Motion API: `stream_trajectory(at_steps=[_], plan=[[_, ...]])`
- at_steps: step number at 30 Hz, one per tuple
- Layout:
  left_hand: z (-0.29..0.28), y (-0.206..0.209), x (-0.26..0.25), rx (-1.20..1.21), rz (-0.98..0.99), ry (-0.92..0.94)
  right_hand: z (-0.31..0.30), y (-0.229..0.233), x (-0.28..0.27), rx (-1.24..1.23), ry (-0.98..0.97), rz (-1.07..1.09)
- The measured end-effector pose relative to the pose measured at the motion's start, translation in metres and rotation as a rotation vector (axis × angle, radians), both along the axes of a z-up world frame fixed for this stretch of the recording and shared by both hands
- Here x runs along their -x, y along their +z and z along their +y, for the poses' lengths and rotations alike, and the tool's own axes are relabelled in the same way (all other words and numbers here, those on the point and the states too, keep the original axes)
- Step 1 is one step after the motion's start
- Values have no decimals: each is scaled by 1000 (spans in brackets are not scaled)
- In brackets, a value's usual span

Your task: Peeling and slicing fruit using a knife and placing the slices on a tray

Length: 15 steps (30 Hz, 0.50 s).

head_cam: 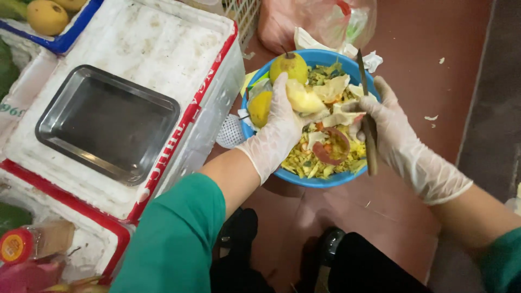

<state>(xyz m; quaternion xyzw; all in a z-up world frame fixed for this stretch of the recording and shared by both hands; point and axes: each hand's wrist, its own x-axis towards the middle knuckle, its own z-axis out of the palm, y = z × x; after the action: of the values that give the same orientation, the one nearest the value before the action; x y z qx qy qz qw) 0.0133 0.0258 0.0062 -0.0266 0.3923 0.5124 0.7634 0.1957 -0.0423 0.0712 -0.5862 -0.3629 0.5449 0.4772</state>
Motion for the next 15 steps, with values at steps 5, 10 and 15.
stream_trajectory(at_steps=[5, 10, 15], plan=[[-16, 42, -4, 49, 34, 40, -1, 30, 21, -34, 49, 13], [-63, 75, -5, 131, 60, 126, -50, 40, 10, -42, 81, 75], [-106, 98, 3, 91, 38, -2, -92, 44, -16, -140, 204, 105]])
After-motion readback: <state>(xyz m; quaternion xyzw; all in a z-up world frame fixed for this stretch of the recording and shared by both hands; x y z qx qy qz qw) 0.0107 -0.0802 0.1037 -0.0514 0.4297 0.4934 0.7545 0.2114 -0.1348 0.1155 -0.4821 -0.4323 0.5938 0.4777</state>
